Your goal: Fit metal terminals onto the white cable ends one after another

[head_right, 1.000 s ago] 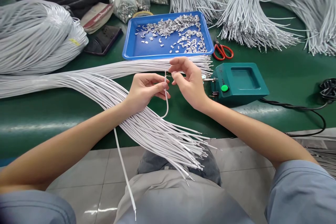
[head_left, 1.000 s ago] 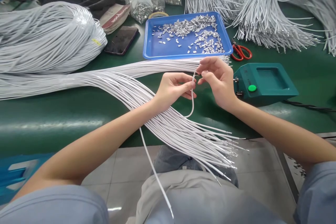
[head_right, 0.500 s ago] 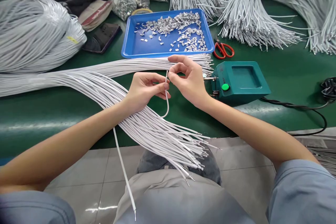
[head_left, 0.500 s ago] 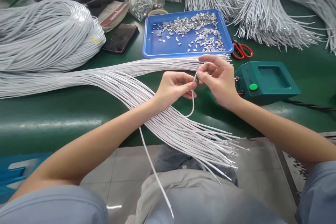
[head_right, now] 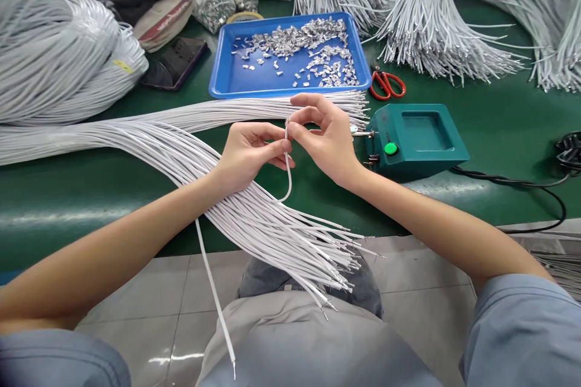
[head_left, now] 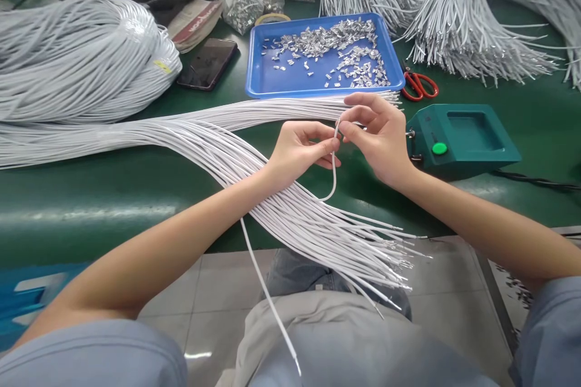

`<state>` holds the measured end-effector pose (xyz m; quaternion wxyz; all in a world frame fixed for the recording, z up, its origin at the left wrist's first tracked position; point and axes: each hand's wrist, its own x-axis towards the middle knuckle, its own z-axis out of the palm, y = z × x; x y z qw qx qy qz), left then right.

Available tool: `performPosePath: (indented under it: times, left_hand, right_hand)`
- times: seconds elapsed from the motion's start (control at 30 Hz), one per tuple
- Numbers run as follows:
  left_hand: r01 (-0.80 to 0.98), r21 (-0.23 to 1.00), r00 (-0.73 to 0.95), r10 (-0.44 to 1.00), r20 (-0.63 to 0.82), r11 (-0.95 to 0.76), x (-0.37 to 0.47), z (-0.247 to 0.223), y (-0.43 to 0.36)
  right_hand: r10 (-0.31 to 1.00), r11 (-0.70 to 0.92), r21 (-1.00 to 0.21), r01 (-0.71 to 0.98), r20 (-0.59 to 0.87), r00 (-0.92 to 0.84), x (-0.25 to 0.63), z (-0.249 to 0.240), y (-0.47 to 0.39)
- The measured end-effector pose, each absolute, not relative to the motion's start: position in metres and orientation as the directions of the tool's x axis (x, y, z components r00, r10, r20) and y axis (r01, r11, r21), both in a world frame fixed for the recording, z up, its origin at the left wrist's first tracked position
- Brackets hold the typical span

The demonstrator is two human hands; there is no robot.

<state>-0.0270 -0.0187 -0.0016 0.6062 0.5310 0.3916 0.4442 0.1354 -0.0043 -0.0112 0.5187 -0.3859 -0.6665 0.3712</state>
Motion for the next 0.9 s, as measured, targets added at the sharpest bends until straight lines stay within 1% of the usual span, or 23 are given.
performPosePath:
  times: [0.13, 0.37, 0.5, 0.7, 0.9]
  left_hand:
    - [-0.149, 0.987, 0.327, 0.945, -0.009, 0.061, -0.0276, -0.0020, -0.0179]
    - [-0.236, 0.957, 0.446, 0.894, -0.048, 0.169, -0.0320, -0.0011, -0.0139]
    - [-0.288, 0.935, 0.465, 0.884, -0.053, 0.208, -0.0328, -0.0005, -0.0126]
    - [-0.309, 0.929, 0.449, 0.893, -0.047, 0.204, -0.0324, -0.0002, -0.0143]
    - [-0.306, 0.932, 0.477, 0.878, -0.028, 0.196, -0.0336, -0.0022, -0.0134]
  right_hand:
    - [0.900, 0.425, -0.891, 0.162, 0.397, -0.178, 0.1364, -0.0099, -0.0046]
    - [0.883, 0.449, -0.886, 0.120, 0.419, -0.209, 0.1339, -0.0058, -0.0084]
    - [0.872, 0.472, -0.875, 0.112, 0.444, -0.205, 0.1328, -0.0061, -0.0081]
    - [0.856, 0.512, -0.837, 0.193, 0.479, -0.193, 0.1332, -0.0063, -0.0087]
    - [0.834, 0.552, -0.795, 0.253, 0.524, -0.174, 0.1324, -0.0058, -0.0122]
